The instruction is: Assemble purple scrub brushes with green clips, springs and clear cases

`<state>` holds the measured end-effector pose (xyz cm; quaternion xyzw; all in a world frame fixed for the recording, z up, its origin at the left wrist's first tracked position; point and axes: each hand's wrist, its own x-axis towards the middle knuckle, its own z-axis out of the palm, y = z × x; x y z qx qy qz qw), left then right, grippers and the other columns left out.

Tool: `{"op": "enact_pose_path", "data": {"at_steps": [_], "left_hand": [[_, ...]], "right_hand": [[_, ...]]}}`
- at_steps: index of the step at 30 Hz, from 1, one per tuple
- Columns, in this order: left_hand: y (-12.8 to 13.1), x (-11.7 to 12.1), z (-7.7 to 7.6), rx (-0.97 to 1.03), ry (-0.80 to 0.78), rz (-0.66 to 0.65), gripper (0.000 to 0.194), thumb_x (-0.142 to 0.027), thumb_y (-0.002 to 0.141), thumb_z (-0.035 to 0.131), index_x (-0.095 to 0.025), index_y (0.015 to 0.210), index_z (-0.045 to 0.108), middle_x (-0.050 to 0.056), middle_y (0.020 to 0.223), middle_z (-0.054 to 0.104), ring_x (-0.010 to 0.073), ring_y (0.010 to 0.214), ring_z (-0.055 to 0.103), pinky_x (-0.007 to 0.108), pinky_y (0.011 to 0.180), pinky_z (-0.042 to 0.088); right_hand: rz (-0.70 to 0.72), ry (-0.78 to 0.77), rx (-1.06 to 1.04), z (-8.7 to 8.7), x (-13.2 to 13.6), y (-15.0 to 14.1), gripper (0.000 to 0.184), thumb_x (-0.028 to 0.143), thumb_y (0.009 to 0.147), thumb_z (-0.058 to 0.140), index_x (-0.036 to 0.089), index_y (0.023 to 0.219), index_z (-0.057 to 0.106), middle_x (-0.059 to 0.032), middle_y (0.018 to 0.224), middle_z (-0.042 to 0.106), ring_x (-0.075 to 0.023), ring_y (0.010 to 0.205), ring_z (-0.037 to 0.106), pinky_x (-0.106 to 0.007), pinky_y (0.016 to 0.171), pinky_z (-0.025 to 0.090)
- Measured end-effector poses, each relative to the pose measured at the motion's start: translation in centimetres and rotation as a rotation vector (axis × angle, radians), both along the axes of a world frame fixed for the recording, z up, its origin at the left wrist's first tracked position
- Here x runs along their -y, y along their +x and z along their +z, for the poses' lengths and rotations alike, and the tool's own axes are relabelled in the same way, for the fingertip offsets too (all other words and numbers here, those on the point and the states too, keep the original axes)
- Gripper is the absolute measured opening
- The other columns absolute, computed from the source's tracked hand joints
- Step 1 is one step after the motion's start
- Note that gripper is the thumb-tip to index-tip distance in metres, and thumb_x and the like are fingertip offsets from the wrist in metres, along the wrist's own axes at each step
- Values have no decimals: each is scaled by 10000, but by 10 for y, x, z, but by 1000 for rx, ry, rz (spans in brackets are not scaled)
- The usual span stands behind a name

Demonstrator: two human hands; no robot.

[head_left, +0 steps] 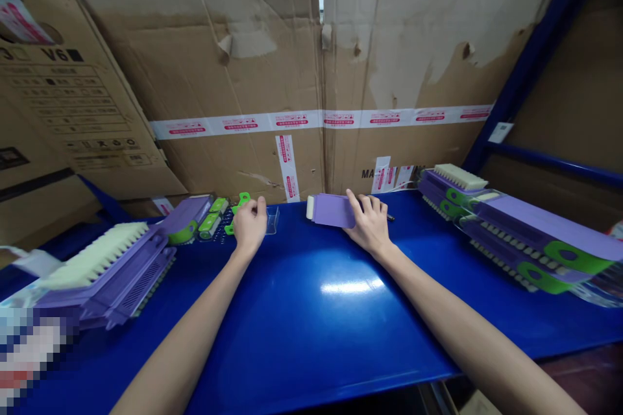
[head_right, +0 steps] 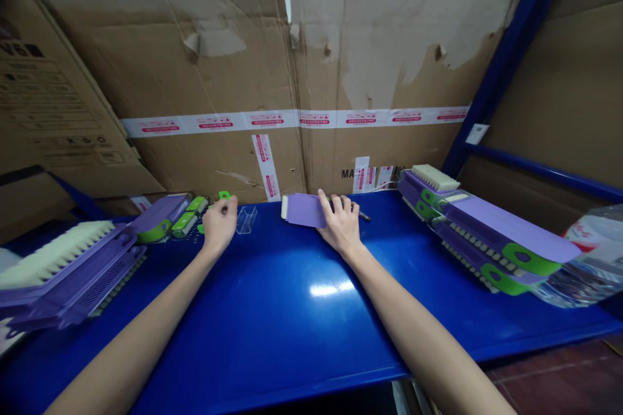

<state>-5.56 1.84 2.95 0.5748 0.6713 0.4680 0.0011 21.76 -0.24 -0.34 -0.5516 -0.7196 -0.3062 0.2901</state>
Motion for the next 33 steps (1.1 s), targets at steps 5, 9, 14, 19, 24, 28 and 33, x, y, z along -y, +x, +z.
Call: {"op": "enact_pose_path", "data": {"at_steps": [5, 9, 14, 19, 24, 28, 33], "left_hand": [[4, -4, -18, -293, -131, 19, 423, -401, 831, 474, -104, 1125, 538, 184, 1093, 585, 310, 1074, 528, 394, 876, 425], [8, -5, -29, -350, -326, -73, 557, -358, 835, 494, -60, 1299, 420, 219, 1154, 593, 343, 1114, 537, 455, 931, 413], [13, -4, -32, -109, -270, -259, 637, -193, 770, 578, -99, 1362, 362, 180, 1224, 594, 267, 1110, 582, 389, 962, 445], [24, -3, -33, 175, -226, -443, 616, -79, 680, 613, -119, 1281, 482, 146, 1250, 590, 229, 1116, 591, 334, 968, 465], [30, -2, -36, 346, -229, -549, 610, -215, 703, 664, -119, 1279, 490, 180, 1216, 602, 250, 1082, 610, 394, 970, 461], [28, -2, -34, 505, -328, -634, 693, -252, 723, 651, -128, 1355, 395, 204, 1288, 542, 254, 1091, 603, 425, 952, 468], [31, -3, -33, 711, -336, -681, 639, -255, 760, 612, -120, 1351, 408, 190, 1336, 504, 239, 1172, 549, 390, 1006, 422]], "right_hand": [[63, 21, 16, 0, 1, -1, 634, 405, 819, 494, 154, 1391, 387, -160, 1159, 532, -319, 1068, 400, -437, 857, 292], [117, 32, 40, 0, 2, -2, 612, 418, 835, 479, 161, 1385, 399, -161, 1161, 533, -314, 1080, 404, -441, 873, 286], [163, -41, 68, 1, 3, -4, 659, 400, 804, 528, 163, 1399, 376, -159, 1184, 534, -320, 1093, 406, -450, 899, 282], [139, -172, 65, 2, 3, -7, 786, 427, 731, 621, 154, 1412, 340, -168, 1177, 519, -326, 1053, 422, -429, 860, 336], [110, -228, 23, 1, 1, -6, 861, 471, 724, 633, 138, 1432, 272, -171, 1147, 511, -323, 1024, 430, -417, 822, 374], [99, -227, 8, 0, 0, -5, 901, 469, 729, 628, 144, 1452, 202, -169, 1169, 507, -334, 1028, 432, -432, 817, 382], [95, -206, -6, 0, 0, -5, 883, 450, 734, 618, 135, 1448, 204, -168, 1162, 518, -337, 1024, 435, -435, 817, 385]]}}
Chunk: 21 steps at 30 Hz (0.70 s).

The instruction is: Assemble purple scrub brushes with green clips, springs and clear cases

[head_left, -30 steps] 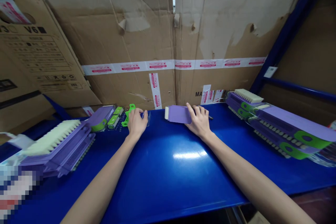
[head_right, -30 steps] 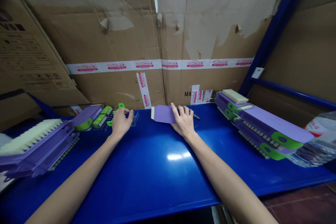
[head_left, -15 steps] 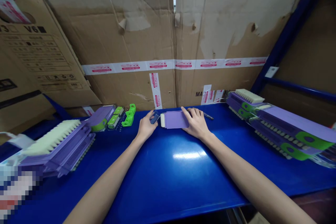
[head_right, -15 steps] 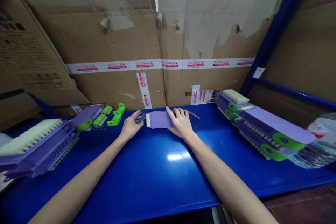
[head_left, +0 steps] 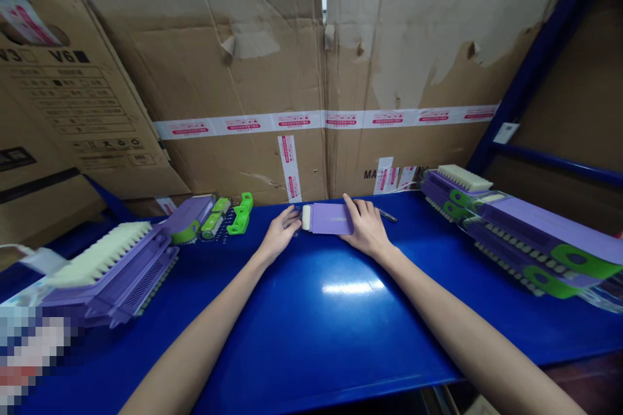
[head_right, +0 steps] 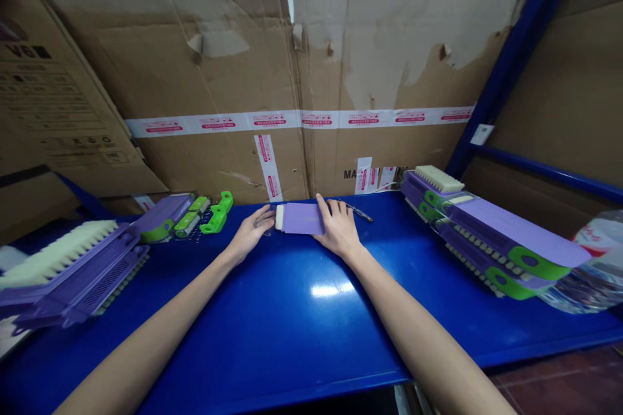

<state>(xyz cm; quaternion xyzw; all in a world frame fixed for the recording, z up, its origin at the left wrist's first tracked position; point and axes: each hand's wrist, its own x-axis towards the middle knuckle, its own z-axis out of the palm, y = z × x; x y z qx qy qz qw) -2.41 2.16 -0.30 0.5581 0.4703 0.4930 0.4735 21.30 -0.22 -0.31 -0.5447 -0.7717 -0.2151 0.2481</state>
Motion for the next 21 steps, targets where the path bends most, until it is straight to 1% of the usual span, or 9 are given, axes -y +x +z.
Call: {"op": "enact_pose_path", "data": {"at_steps": [3, 6, 8, 11, 12, 13, 15, 18, 21], "left_hand": [[4, 1, 2, 164, -61, 31, 546, -279, 810, 554, -118, 1321, 449, 191, 1343, 498, 240, 1174, 547, 368, 957, 457], [5, 6, 7, 248, -115, 46, 590, -191, 749, 624, -135, 1312, 456, 195, 1359, 478, 242, 1145, 566, 355, 897, 492], [6, 10, 11, 257, -143, -3, 584, -136, 686, 678, -122, 1247, 514, 188, 1290, 544, 236, 1113, 585, 350, 918, 480], [6, 16, 16, 265, -177, -169, 511, -130, 659, 716, -110, 1148, 571, 158, 1117, 650, 219, 1040, 620, 351, 947, 463], [7, 18, 17, 262, -184, -192, 505, -132, 660, 720, -116, 1141, 567, 147, 1073, 666, 210, 996, 636, 356, 930, 473], [8, 19, 18, 253, -190, -183, 501, -133, 664, 720, -123, 1138, 557, 136, 1036, 674, 201, 944, 650, 360, 901, 491], [10, 20, 19, 231, -198, -99, 460, -135, 684, 706, -130, 1111, 535, 120, 969, 676, 182, 847, 662, 359, 821, 526], [14, 18, 19, 197, -213, 55, 389, -140, 744, 632, -143, 1097, 469, 84, 866, 656, 163, 743, 665, 347, 715, 555], [14, 13, 16, 113, -194, 251, 436, -107, 765, 546, -183, 1161, 381, 20, 798, 605, 127, 632, 632, 329, 621, 562]], "right_hand": [[-8, 7, -14, 0, 0, 1, 874, 463, 737, 609, 126, 1442, 218, -167, 1148, 523, -333, 1012, 435, -439, 809, 384], [-19, 12, -24, 0, -1, 2, 881, 465, 735, 613, 124, 1443, 215, -165, 1146, 524, -329, 1009, 432, -437, 802, 382], [-18, 13, -33, -1, -1, 3, 881, 461, 735, 613, 124, 1444, 215, -163, 1145, 526, -327, 1010, 431, -433, 800, 380], [-15, 10, -31, -1, -2, 5, 862, 450, 734, 615, 128, 1438, 235, -162, 1159, 526, -328, 1018, 429, -429, 804, 377], [-18, 8, -29, -1, -2, 5, 853, 445, 734, 616, 130, 1434, 246, -161, 1166, 525, -328, 1023, 428, -429, 807, 376], [-22, 8, -27, -1, -2, 5, 845, 442, 734, 616, 130, 1431, 254, -161, 1171, 525, -327, 1027, 427, -428, 810, 375], [-26, 8, -32, -1, -2, 5, 845, 451, 735, 614, 127, 1429, 256, -162, 1174, 528, -323, 1024, 430, -427, 811, 375], [-16, 25, -55, 0, 0, 3, 865, 485, 738, 603, 119, 1433, 241, -165, 1162, 534, -320, 1011, 437, -427, 803, 374], [14, 60, -64, 0, 1, 1, 859, 499, 741, 594, 115, 1429, 253, -166, 1163, 533, -321, 1021, 437, -430, 812, 370]]}}
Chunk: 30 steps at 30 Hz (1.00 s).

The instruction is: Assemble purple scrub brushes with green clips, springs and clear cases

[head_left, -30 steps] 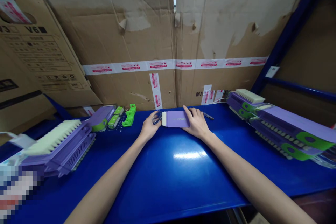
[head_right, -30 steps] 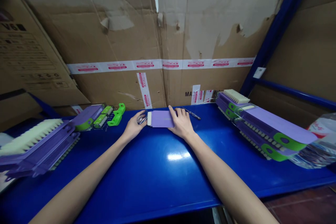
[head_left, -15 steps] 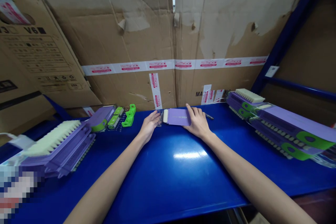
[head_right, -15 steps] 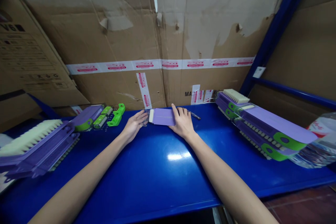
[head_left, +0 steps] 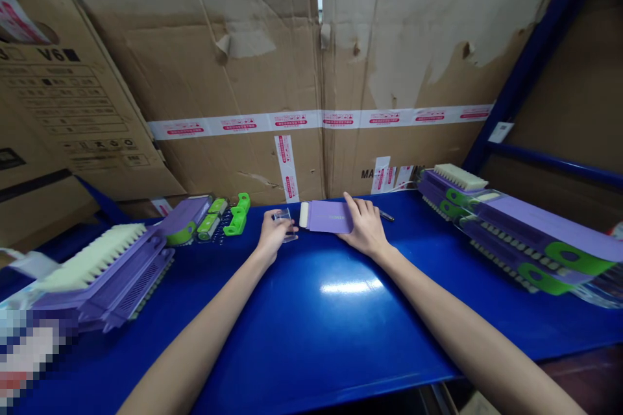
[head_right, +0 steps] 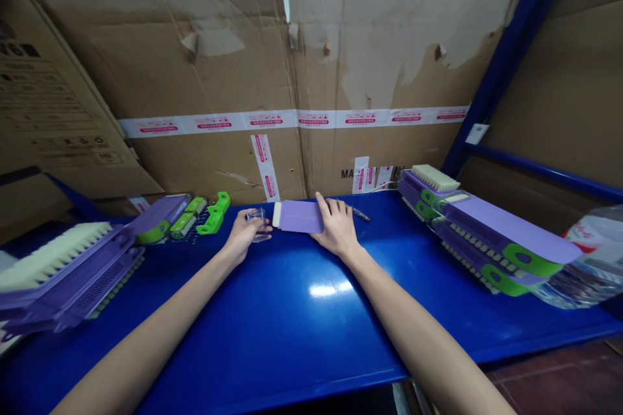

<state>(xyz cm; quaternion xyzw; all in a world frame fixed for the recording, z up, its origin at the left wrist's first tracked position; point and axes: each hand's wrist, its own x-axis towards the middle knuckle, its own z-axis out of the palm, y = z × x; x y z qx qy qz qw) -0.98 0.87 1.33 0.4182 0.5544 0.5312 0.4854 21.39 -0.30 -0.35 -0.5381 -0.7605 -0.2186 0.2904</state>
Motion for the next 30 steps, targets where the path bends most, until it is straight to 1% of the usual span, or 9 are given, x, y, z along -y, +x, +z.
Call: {"op": "enact_pose_path", "data": {"at_steps": [2, 5, 11, 14, 16, 19, 21, 26, 30], "left_hand": [[0, -4, -2, -77, 31, 62, 465, -95, 755, 514, -193, 1186, 369, 22, 836, 591, 118, 653, 616, 307, 613, 558], [1, -8, -6, -116, 78, 44, 521, -118, 736, 494, -195, 1236, 370, 67, 1002, 598, 141, 812, 627, 270, 656, 548], [5, -13, -11, -20, 72, 1, 654, -198, 759, 443, -199, 1387, 262, 92, 1130, 599, 176, 939, 626, 258, 659, 535], [6, -12, -10, 50, 104, -44, 627, -237, 800, 422, -206, 1408, 271, 100, 1209, 578, 191, 1039, 598, 275, 707, 531], [7, -9, -10, 72, 143, -92, 583, -243, 824, 418, -200, 1396, 319, 100, 1228, 578, 196, 1088, 578, 307, 798, 517], [8, -7, -11, -6, 213, -144, 565, -213, 801, 511, -180, 1356, 404, 106, 1219, 591, 197, 1125, 561, 349, 955, 445], [8, -7, -15, -63, 246, -190, 612, -190, 764, 585, -164, 1350, 412, 117, 1199, 602, 198, 1123, 564, 359, 999, 414], [1, -10, -21, -106, 276, -289, 728, -229, 673, 721, -138, 1329, 420, 119, 1088, 640, 198, 1001, 622, 397, 962, 456], [-7, -7, -15, -78, 276, -305, 791, -274, 593, 787, -147, 1301, 458, 100, 1033, 647, 207, 937, 638, 417, 909, 493]], "right_hand": [[22, 22, 3, 0, 1, -1, 851, 496, 735, 596, 113, 1423, 273, -165, 1163, 532, -319, 1027, 438, -427, 822, 367], [56, 47, 8, 1, 2, -3, 860, 490, 730, 601, 120, 1432, 270, -161, 1159, 531, -316, 1029, 437, -416, 825, 364], [62, 84, 2, 0, 3, -2, 807, 486, 750, 569, 127, 1422, 302, -158, 1144, 535, -317, 1034, 429, -413, 831, 351], [53, 75, 21, 0, 3, -3, 790, 488, 755, 561, 118, 1411, 323, -158, 1151, 540, -317, 1041, 428, -420, 845, 341], [34, 62, 43, -1, 2, -3, 787, 468, 755, 566, 123, 1416, 315, -158, 1164, 540, -321, 1050, 424, -429, 856, 332], [-15, 35, 58, -1, 2, -3, 786, 434, 748, 577, 135, 1423, 304, -159, 1174, 536, -325, 1050, 419, -435, 849, 329], [-33, 21, 62, -1, 1, -2, 781, 430, 747, 576, 136, 1419, 308, -164, 1173, 530, -325, 1047, 417, -435, 840, 336], [-4, 19, 73, -2, 0, 1, 776, 429, 753, 575, 147, 1424, 305, -172, 1157, 518, -331, 1036, 415, -449, 830, 357], [72, 54, 53, -4, 0, 3, 727, 407, 771, 574, 151, 1410, 338, -170, 1150, 498, -331, 1050, 399, -457, 846, 380]]}}
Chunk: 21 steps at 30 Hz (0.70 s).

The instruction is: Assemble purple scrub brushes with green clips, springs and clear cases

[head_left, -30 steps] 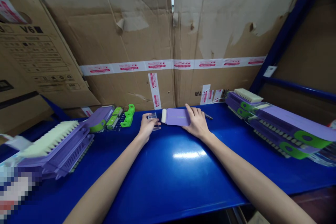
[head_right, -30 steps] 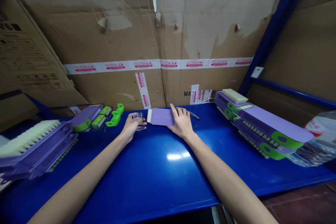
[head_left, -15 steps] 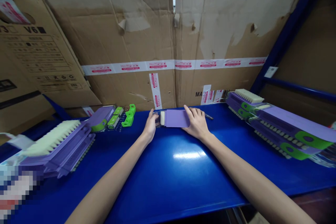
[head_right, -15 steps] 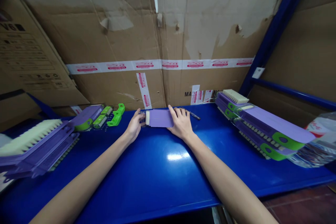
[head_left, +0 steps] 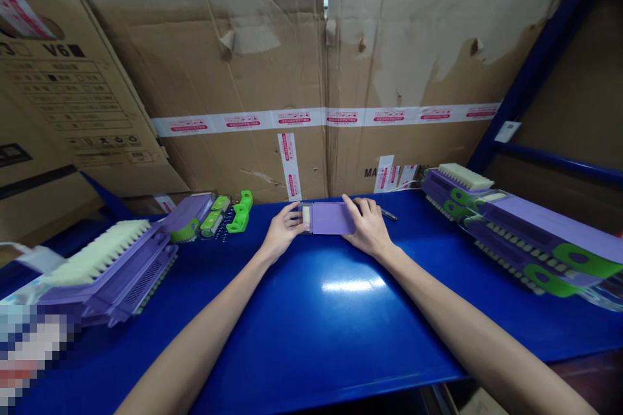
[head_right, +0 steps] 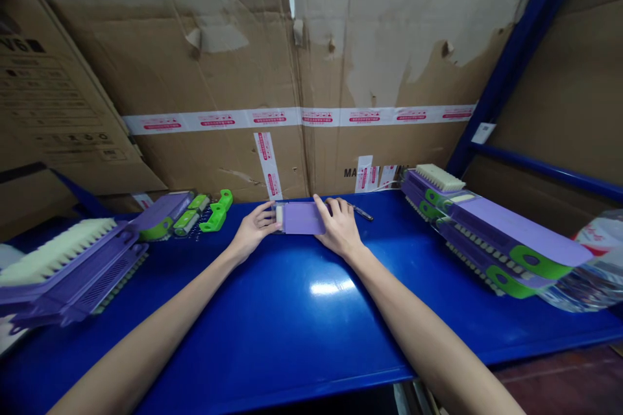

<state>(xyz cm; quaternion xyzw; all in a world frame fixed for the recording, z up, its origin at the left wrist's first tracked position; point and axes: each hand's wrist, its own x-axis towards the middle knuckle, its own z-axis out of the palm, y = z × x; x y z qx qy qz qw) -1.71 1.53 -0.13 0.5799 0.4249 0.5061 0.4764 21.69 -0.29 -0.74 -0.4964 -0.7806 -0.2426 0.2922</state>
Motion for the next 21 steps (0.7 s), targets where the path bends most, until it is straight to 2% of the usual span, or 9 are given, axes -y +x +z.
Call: {"op": "enact_pose_path", "data": {"at_steps": [5, 8, 12, 16, 21], "left_hand": [[-4, 7, 12, 46, -32, -40, 819, -239, 549, 811, -171, 1297, 486, 83, 1027, 654, 208, 928, 638, 422, 896, 499], [-5, 8, 14, 36, -48, -61, 840, -231, 543, 815, -169, 1309, 476, 78, 1006, 652, 204, 891, 643, 419, 866, 509], [-5, 6, 11, -10, -20, -64, 837, -249, 547, 814, -157, 1304, 471, 91, 1022, 644, 218, 925, 635, 412, 859, 510], [-5, 3, 8, -79, 8, -54, 828, -239, 532, 821, -111, 1273, 473, 110, 998, 646, 227, 949, 626, 423, 887, 498], [-8, -5, 4, -103, 34, -39, 761, -235, 540, 812, -109, 1216, 485, 101, 983, 652, 228, 967, 622, 452, 928, 476]], "right_hand": [[119, 92, -73, 0, 2, 0, 670, 366, 790, 567, 140, 1389, 372, -161, 1123, 455, -317, 1056, 376, -473, 888, 400], [165, 97, -70, 2, 3, 0, 682, 355, 787, 572, 150, 1400, 354, -155, 1103, 449, -315, 1048, 376, -489, 886, 409], [160, 87, -62, 3, 2, 0, 698, 347, 782, 588, 129, 1400, 346, -162, 1111, 446, -320, 1052, 377, -499, 902, 409], [163, -13, -50, 2, -2, 2, 774, 334, 754, 634, 131, 1421, 297, -175, 1147, 451, -332, 1066, 386, -522, 916, 406], [202, -181, -146, 2, -4, 2, 907, 379, 705, 696, 185, 1450, 217, -172, 1208, 425, -346, 1121, 399, -539, 948, 408]]}}
